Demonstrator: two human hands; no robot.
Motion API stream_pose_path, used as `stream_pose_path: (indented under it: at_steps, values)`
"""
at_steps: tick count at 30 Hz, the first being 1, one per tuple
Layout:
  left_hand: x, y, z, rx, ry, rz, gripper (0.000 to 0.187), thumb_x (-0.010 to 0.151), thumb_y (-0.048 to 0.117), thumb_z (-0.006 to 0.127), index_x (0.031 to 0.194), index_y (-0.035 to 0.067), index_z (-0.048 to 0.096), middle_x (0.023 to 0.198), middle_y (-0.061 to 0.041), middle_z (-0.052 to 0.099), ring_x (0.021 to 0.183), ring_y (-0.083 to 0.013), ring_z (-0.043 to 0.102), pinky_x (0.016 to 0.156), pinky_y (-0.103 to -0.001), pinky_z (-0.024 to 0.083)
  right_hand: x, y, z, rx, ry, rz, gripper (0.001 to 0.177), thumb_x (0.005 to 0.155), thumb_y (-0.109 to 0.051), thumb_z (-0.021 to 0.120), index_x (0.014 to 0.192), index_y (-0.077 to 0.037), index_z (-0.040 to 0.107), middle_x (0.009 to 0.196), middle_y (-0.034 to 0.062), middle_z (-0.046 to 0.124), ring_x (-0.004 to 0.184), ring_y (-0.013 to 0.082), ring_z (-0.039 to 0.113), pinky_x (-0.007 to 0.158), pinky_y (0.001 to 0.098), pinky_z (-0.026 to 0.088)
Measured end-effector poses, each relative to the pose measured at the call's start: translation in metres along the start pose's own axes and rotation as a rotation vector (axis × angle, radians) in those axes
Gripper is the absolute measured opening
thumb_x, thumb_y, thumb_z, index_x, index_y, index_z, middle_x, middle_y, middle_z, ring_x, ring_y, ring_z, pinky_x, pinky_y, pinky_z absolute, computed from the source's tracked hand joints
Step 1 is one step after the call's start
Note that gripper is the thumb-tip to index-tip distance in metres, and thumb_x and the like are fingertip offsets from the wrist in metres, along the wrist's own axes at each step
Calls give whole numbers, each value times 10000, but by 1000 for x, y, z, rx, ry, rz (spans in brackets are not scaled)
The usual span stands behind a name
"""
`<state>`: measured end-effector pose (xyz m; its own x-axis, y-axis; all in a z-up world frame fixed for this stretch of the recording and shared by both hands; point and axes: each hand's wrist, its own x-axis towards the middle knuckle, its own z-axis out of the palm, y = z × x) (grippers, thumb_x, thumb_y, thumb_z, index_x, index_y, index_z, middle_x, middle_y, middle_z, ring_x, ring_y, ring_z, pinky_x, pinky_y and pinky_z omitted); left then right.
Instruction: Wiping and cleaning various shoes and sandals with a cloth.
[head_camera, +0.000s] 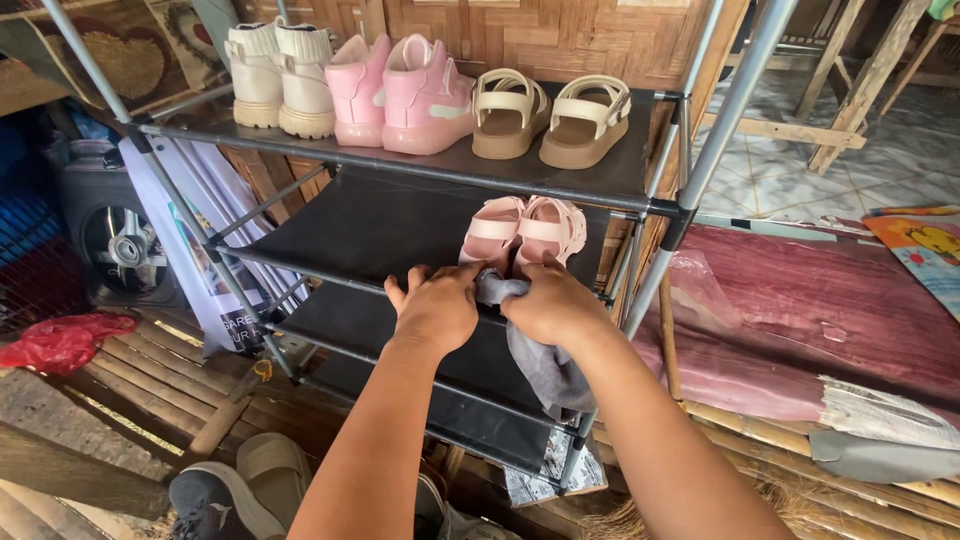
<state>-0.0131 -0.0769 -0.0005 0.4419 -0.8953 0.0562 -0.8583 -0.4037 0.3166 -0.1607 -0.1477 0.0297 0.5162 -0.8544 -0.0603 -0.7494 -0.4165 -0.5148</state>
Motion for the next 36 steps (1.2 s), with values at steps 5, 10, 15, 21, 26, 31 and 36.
stream_pose_path:
  at_steps: [5, 10, 15, 21, 26, 31, 36]
  values:
    - [6, 1, 10, 2, -16, -18, 502, 1010, 247, 432, 1483, 412, 470, 1514, 39, 499, 1468, -314, 284, 1187, -705, 46, 7, 5, 4, -38, -10, -13, 698, 785, -409, 639, 1428, -145, 571, 1534, 134, 482, 1409, 279, 480, 1131, 371, 407]
    - [9, -2, 17, 5, -19, -15, 531, 1001, 236, 424, 1501, 416, 435, 1539, 63, 466, 1479, -284, 276, 1183, -706, 39, 2, -1, -1, -66, -34, 13, 701, 800, -428, 644, 1396, -63, 597, 1513, 163, 528, 1387, 287, 533, 1130, 373, 437]
    - [0, -10, 23, -27, -10, -1, 551, 981, 177, 435, 1508, 336, 443, 1531, 52, 473, 1455, -302, 291, 1170, -713, 49, -14, -1, 11, 23, 145, -9, 769, 792, -454, 686, 1473, -155, 492, 1518, 168, 432, 1326, 339, 520, 1056, 413, 454]
    - [-25, -42, 34, -61, 364, 116, 423, 892, 121, 578, 1311, 159, 618, 1410, -51, 587, 1392, -347, 377, 1095, -675, 215, -57, -10, 50, 265, 459, -193, 442, 787, -287, 746, 1205, -202, 634, 1252, 82, 577, 994, 354, 678, 811, 482, 559]
    - [-64, -78, 33, -131, 515, 68, 375, 879, 93, 617, 1247, 137, 677, 1308, -85, 653, 1289, -365, 505, 1067, -527, 374, -42, 0, 96, 508, 460, -541, 346, 796, -184, 768, 1132, -190, 683, 1179, 63, 583, 1045, 293, 679, 837, 400, 579]
    - [-91, -120, 48, -241, 410, 28, 387, 900, 50, 621, 1259, 177, 689, 1199, -74, 719, 1182, -317, 643, 1072, -448, 460, -21, -12, 120, 564, 402, -670, 379, 719, -131, 806, 1088, -148, 720, 1206, 125, 549, 1151, 314, 618, 975, 373, 523]
    - [-140, -91, 8, -904, -100, -403, 781, 880, 108, 667, 1546, 303, 307, 1139, -38, 694, 913, -208, 668, 751, -406, 544, -27, -41, 130, 656, 61, -598, 671, 711, -110, 869, 1321, -51, 597, 1296, 172, 405, 1174, 268, 498, 955, 364, 481]
